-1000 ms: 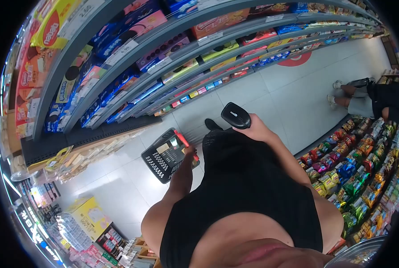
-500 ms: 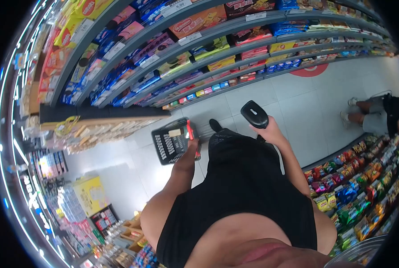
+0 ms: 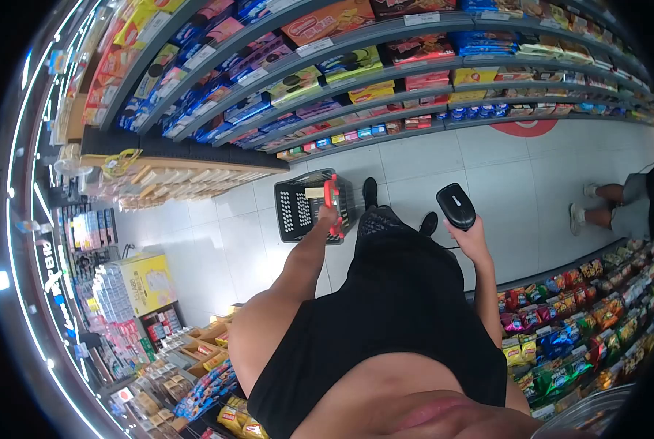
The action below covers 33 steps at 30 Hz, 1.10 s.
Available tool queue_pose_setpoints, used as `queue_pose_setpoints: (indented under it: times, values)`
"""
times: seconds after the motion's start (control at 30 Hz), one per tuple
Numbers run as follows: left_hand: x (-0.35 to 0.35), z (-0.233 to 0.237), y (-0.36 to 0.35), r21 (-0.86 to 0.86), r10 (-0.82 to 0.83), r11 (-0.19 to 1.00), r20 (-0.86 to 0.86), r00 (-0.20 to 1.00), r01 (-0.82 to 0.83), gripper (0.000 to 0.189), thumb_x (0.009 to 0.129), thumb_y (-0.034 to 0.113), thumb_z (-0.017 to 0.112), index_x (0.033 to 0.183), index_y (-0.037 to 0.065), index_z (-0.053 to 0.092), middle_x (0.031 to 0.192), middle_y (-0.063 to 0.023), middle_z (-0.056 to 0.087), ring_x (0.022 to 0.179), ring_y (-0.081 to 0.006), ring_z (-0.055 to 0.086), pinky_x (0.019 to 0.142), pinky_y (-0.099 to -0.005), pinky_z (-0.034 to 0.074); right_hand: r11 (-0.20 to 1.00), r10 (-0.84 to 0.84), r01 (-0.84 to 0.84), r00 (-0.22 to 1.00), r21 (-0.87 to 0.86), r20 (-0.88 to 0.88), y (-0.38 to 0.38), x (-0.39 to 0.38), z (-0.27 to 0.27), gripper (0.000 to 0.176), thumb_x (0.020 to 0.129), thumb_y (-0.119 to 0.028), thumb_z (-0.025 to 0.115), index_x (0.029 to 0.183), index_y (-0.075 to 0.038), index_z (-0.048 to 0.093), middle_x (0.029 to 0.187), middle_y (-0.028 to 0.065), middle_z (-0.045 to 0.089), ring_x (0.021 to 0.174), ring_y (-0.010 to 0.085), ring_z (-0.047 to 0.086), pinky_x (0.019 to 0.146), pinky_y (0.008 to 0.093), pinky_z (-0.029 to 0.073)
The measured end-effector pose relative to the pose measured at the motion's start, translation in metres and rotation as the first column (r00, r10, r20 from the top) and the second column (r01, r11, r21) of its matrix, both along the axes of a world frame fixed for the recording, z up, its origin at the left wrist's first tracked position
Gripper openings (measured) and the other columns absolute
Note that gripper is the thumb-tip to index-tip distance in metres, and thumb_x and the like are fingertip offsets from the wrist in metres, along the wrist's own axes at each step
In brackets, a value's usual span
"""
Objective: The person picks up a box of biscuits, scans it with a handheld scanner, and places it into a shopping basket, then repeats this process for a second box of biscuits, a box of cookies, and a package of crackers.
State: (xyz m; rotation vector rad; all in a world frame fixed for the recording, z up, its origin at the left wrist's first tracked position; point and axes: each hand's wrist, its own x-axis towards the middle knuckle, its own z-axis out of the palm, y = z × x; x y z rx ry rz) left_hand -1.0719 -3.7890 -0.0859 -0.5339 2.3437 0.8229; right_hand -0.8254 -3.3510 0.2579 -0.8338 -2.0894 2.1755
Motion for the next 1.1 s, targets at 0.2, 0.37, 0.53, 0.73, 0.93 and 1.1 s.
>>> queue_pose_setpoints:
  times: [0.2, 0.37, 0.53, 0.73, 0.93, 1.1]
  values:
    - [0.005, 0.020, 0.025, 0.322, -0.112, 0.942, 0.025, 0.993, 0.099, 0.011, 0.087, 0.007, 0.064, 0.095, 0.000, 0.064, 0.080, -0.0117, 0.070, 0.072, -0.0238, 0.072, 0.064, -0.0388, 0.059, 0.998, 0.020, -0.016, 0.998, 0.067, -0.061, -0.010, -0.030, 0.004, 0.021, 0.087, -0.013, 0.080, 0.086, 0.000, 0.065, 0.071, -0.0001, 0.063, 0.060, 0.0074, 0.056, 0.055, 0.0267, 0.044]
    - [-0.007, 0.002, 0.020, 0.137, -0.396, 0.910, 0.014, 0.918, 0.391, 0.022, 0.081, 0.017, 0.075, 0.094, 0.002, 0.067, 0.083, -0.0129, 0.073, 0.075, -0.0247, 0.073, 0.072, -0.0409, 0.059, 0.997, 0.073, -0.071, 0.996, 0.039, -0.058, -0.035, -0.063, 0.015, 0.022, 0.087, -0.013, 0.080, 0.087, 0.001, 0.063, 0.072, 0.0001, 0.063, 0.062, 0.0077, 0.058, 0.057, 0.0269, 0.047]
    - [-0.006, 0.029, 0.003, 0.031, -0.531, 0.846, -0.032, 0.847, 0.532, 0.041, 0.079, 0.037, 0.078, 0.102, 0.003, 0.073, 0.099, -0.0199, 0.074, 0.096, -0.0347, 0.072, 0.088, -0.0454, 0.056, 0.989, 0.140, -0.139, 0.990, 0.047, -0.030, -0.057, -0.093, 0.016, 0.023, 0.087, -0.015, 0.081, 0.088, 0.000, 0.063, 0.072, -0.0009, 0.062, 0.063, 0.0072, 0.057, 0.057, 0.0271, 0.046]
    - [-0.004, 0.036, -0.012, -0.008, -0.452, 0.892, 0.001, 0.892, 0.452, 0.044, 0.078, 0.044, 0.077, 0.104, 0.008, 0.076, 0.106, -0.0195, 0.075, 0.104, -0.0371, 0.071, 0.093, -0.0469, 0.055, 0.989, 0.141, -0.140, 0.990, 0.050, -0.017, -0.071, -0.114, 0.016, 0.023, 0.087, -0.015, 0.081, 0.088, 0.000, 0.063, 0.071, -0.0010, 0.061, 0.063, 0.0067, 0.056, 0.058, 0.0270, 0.046]
    - [-0.016, 0.056, -0.003, -0.148, -0.411, 0.899, 0.040, 0.911, 0.413, 0.045, 0.078, 0.044, 0.077, 0.105, 0.008, 0.073, 0.107, -0.0189, 0.074, 0.104, -0.0365, 0.071, 0.091, -0.0477, 0.056, 0.986, 0.147, -0.147, 0.989, 0.073, 0.011, -0.070, -0.121, 0.010, 0.023, 0.087, -0.014, 0.081, 0.088, 0.001, 0.063, 0.071, -0.0004, 0.061, 0.063, 0.0072, 0.056, 0.059, 0.0279, 0.046]
    - [-0.022, 0.093, 0.014, -0.156, -0.183, 0.978, -0.311, 0.933, 0.140, 0.049, 0.080, 0.041, 0.077, 0.114, 0.006, 0.065, 0.106, -0.0172, 0.072, 0.100, -0.0379, 0.070, 0.086, -0.0476, 0.056, 0.985, 0.152, -0.149, 0.988, 0.092, -0.026, -0.067, -0.123, 0.015, 0.023, 0.087, -0.014, 0.081, 0.088, 0.001, 0.064, 0.071, 0.0003, 0.062, 0.063, 0.0079, 0.057, 0.058, 0.0284, 0.046]
